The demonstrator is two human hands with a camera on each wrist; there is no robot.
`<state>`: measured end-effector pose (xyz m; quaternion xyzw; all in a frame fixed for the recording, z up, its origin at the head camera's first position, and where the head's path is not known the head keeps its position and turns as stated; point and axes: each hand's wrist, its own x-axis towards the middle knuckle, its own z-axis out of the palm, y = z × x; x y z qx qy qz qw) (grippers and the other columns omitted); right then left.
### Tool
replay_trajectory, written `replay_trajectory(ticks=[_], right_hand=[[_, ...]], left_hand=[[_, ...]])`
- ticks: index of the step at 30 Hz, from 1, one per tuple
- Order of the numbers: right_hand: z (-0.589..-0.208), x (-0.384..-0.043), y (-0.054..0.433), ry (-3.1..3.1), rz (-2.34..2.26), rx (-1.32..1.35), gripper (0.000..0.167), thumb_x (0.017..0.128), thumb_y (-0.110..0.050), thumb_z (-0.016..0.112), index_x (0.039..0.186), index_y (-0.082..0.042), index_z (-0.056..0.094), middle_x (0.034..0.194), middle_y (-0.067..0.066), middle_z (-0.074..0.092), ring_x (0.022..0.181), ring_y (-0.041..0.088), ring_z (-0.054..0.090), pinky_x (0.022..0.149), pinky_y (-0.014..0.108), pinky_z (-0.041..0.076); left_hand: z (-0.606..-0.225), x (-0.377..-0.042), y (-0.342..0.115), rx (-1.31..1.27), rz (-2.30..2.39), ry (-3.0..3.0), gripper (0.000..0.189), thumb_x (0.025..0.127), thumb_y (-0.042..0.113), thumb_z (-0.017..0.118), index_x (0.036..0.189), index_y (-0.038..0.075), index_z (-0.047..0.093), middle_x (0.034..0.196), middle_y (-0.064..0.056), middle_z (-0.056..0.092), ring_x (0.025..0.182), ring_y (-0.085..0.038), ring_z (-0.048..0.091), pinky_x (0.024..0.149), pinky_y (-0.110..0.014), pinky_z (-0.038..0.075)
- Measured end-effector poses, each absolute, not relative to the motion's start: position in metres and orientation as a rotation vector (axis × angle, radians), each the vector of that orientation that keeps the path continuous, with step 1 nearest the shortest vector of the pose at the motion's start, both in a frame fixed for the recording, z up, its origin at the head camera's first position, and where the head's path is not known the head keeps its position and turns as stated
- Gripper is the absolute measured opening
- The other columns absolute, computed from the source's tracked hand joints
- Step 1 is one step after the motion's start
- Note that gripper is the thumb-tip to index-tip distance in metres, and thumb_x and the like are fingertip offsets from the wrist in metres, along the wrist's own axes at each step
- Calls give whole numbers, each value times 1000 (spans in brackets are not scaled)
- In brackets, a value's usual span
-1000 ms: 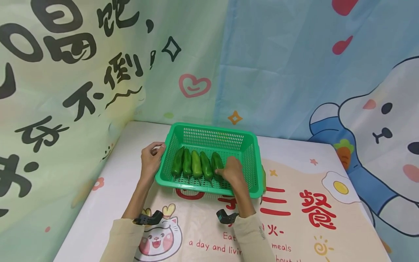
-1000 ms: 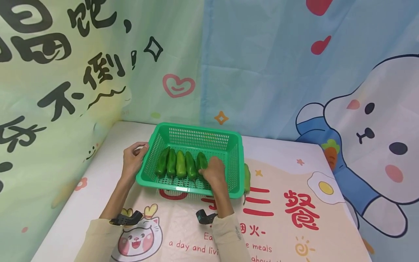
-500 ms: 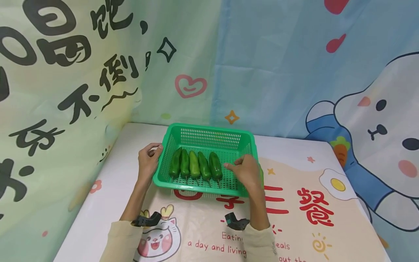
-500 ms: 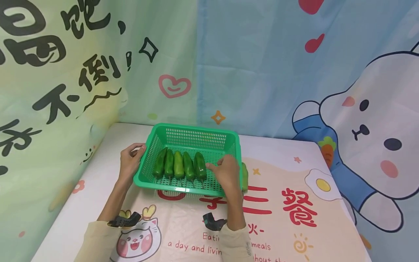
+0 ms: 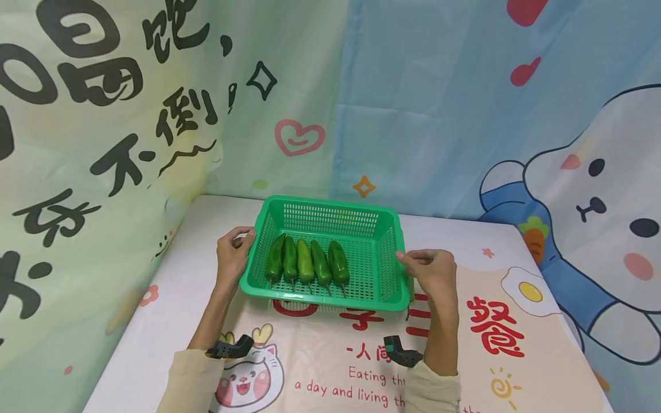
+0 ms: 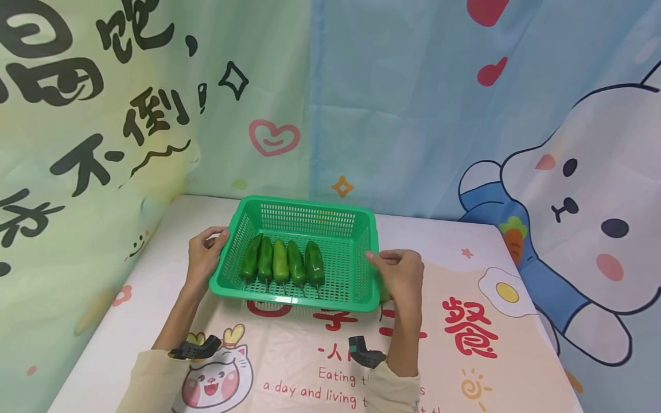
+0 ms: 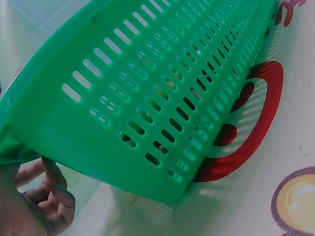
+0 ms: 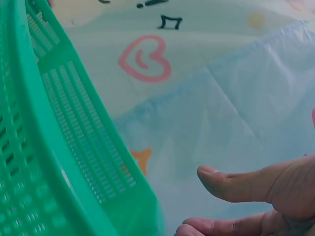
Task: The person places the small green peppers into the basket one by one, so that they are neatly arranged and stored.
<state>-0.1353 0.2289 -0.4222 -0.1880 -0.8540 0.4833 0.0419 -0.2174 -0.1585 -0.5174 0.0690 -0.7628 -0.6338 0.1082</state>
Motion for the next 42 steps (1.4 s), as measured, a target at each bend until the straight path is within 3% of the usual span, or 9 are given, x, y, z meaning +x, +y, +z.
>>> replay_trajectory(ticks=[4, 7, 11, 17, 26, 31, 38, 42], right_hand=[[-428, -133, 240, -2604, 1505, -695, 55, 102, -36, 79, 134, 8, 71, 129, 30, 73, 113, 43, 79, 98, 40, 65], [-435, -131, 247, -2598, 1503, -771, 57, 103, -40, 77, 136, 6, 71, 136, 30, 72, 120, 45, 77, 108, 56, 59], [-445, -129, 254, -2582, 1464, -843, 55, 103, -38, 77, 134, 8, 71, 136, 33, 71, 121, 47, 76, 107, 58, 59], [-465, -131, 263, -2641, 1386, -941, 55, 102, -34, 79, 128, 13, 72, 125, 34, 75, 114, 51, 74, 97, 56, 62], [-492, -141, 274, -2785, 1428, -1057, 61, 102, -35, 77, 138, 14, 67, 136, 35, 68, 123, 48, 61, 111, 66, 53], [-500, -143, 272, -2806, 1465, -999, 52, 103, -27, 75, 134, 15, 69, 126, 32, 72, 110, 41, 66, 106, 61, 55], [-504, -147, 265, -2824, 1360, -902, 41, 99, -17, 71, 121, 17, 73, 113, 33, 72, 96, 39, 66, 82, 48, 59], [-506, -148, 262, -2802, 1301, -894, 34, 96, -12, 69, 113, 17, 74, 111, 35, 70, 92, 42, 64, 69, 41, 55]], left_hand=[[-518, -217, -160, 203, -1861, -2245, 26, 111, 19, 65, 125, 0, 77, 86, -5, 76, 68, -4, 65, 64, -20, 52], [-518, -216, -160, 203, -1866, -2245, 27, 112, 20, 65, 125, 0, 77, 86, -3, 76, 69, -4, 66, 64, -20, 52], [-519, -217, -160, 205, -1871, -2242, 27, 112, 20, 65, 125, 0, 77, 86, -3, 76, 69, -4, 66, 64, -20, 53], [-519, -217, -160, 196, -1880, -2234, 26, 111, 19, 65, 125, 0, 77, 87, -8, 77, 69, -5, 66, 63, -20, 53], [-519, -215, -161, 199, -1882, -2238, 27, 112, 19, 64, 126, 0, 77, 87, -8, 77, 68, -5, 66, 63, -20, 53], [-520, -215, -160, 194, -1881, -2237, 27, 112, 19, 64, 126, 0, 77, 84, -6, 77, 67, -5, 65, 62, -20, 52], [-520, -217, -160, 192, -1879, -2236, 27, 112, 20, 65, 125, 0, 77, 84, -3, 76, 67, -4, 64, 62, -20, 51], [-519, -218, -159, 185, -1881, -2230, 29, 112, 21, 65, 126, -1, 77, 85, -8, 77, 67, -3, 64, 62, -19, 50]])
